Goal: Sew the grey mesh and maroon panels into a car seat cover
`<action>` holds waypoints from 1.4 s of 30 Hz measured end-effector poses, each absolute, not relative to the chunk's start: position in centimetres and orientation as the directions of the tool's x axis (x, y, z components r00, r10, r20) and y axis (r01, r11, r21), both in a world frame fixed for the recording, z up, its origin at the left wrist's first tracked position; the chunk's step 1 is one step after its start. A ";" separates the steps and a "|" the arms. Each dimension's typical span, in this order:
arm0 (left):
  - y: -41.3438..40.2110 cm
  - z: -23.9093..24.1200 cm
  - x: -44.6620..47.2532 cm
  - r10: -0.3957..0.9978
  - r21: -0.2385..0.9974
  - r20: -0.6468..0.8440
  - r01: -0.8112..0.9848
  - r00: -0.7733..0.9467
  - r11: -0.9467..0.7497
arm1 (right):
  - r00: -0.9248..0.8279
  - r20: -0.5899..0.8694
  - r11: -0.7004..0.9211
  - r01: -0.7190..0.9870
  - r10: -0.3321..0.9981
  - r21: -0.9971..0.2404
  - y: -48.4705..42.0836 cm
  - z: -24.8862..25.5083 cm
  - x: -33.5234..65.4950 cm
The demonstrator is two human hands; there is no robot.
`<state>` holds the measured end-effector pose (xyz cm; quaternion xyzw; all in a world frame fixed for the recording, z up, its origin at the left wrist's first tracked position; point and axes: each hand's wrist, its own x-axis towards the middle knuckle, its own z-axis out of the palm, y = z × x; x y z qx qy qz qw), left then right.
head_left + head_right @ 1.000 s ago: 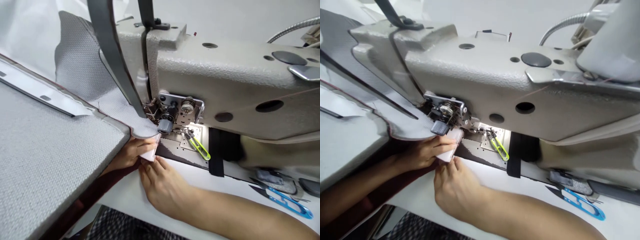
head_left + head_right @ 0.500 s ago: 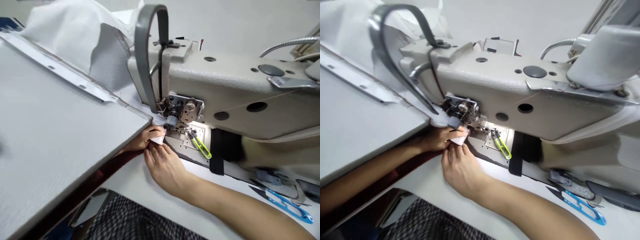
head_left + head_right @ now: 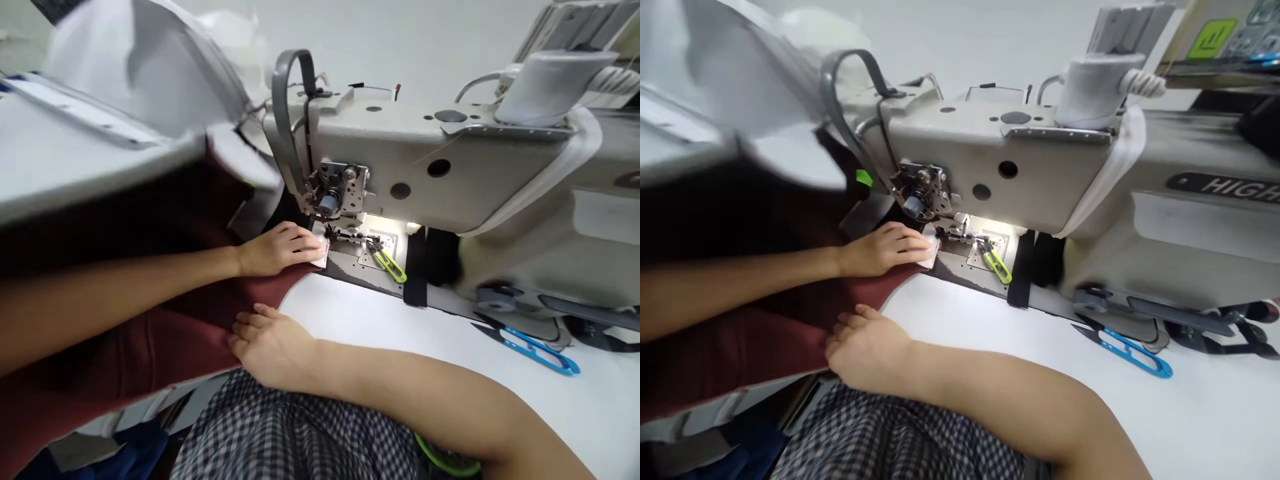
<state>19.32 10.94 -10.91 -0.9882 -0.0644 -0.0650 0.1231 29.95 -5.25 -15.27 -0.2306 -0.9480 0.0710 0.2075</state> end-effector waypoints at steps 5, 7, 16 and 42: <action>11.8 -10.6 17.9 0.012 -0.100 0.050 0.017 0.999 -0.995 | -0.795 0.376 0.879 0.424 0.477 -0.219 -5.2 -15.1 30.0; 12.2 -10.9 17.6 0.000 -0.058 0.061 0.003 0.998 -0.998 | -0.788 0.383 0.876 0.427 0.482 -0.223 -5.3 -15.2 29.9; 12.7 -13.6 17.1 -0.044 -0.021 0.326 -0.039 0.944 -0.999 | -0.783 0.392 0.845 0.297 0.482 -0.446 -3.9 -14.0 32.7; 15.0 -13.9 17.9 -0.036 0.066 0.373 -0.065 0.927 -0.996 | -0.435 0.317 0.522 0.804 0.843 -0.284 1.6 -14.1 41.5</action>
